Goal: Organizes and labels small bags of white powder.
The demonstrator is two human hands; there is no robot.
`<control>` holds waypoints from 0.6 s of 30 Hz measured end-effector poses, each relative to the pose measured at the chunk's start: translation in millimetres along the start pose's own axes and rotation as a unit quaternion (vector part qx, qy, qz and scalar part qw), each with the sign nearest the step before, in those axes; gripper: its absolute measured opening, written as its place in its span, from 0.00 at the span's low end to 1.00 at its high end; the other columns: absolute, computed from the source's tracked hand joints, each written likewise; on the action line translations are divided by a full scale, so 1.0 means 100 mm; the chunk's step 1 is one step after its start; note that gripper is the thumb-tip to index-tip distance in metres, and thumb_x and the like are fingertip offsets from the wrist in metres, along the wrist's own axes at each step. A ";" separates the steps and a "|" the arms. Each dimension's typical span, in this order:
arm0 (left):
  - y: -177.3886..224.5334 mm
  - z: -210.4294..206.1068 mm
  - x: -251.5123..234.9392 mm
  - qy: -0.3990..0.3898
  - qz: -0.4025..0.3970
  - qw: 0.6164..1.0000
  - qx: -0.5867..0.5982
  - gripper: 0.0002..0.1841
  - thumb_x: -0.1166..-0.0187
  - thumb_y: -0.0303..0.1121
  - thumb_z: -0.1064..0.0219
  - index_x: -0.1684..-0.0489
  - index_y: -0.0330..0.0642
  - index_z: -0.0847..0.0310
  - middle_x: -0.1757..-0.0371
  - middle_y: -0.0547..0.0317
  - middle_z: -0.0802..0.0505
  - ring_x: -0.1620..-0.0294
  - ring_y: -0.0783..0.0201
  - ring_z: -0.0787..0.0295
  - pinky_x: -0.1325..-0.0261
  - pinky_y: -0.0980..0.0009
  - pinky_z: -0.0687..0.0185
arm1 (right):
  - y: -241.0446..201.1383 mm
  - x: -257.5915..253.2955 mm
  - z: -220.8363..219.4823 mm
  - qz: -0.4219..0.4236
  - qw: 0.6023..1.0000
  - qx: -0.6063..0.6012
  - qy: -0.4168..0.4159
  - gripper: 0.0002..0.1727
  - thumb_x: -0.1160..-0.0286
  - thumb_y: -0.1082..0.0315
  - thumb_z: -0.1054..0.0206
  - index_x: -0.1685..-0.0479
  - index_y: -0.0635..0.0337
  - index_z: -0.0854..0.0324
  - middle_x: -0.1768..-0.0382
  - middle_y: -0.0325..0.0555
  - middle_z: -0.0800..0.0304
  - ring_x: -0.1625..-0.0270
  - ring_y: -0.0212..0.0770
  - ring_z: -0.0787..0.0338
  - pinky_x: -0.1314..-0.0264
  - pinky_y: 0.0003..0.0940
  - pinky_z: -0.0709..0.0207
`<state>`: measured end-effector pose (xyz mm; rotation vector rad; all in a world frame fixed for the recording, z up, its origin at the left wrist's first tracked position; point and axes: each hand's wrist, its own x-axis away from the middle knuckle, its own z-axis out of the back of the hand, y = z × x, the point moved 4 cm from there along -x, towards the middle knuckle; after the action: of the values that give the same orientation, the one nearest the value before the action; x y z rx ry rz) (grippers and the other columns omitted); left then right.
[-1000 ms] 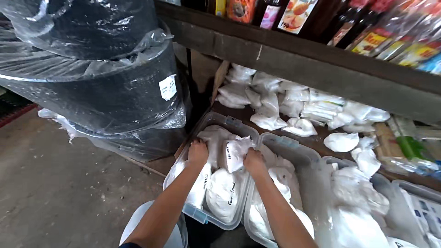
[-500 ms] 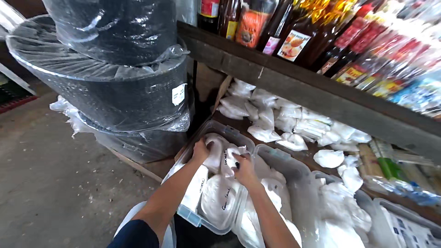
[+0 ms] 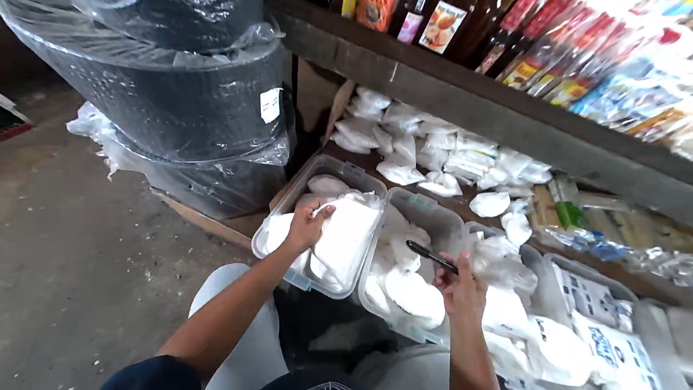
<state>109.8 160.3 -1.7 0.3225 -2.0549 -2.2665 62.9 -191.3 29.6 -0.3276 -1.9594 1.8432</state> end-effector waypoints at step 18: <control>0.20 -0.07 1.08 -0.005 -0.079 0.985 -0.152 0.13 0.16 0.34 0.36 0.54 0.30 0.14 0.61 0.50 0.06 0.62 0.63 0.07 0.54 0.66 0.10 | 0.30 0.37 -0.53 -0.026 0.988 -0.001 -0.152 0.30 0.03 0.55 0.66 0.36 0.65 0.21 0.70 0.42 0.06 0.73 0.36 0.07 0.72 0.32 0.10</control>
<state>4.3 131.5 5.8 0.4668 -1.7046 -2.6310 51.3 -124.7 6.8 0.0073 -2.1435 1.9514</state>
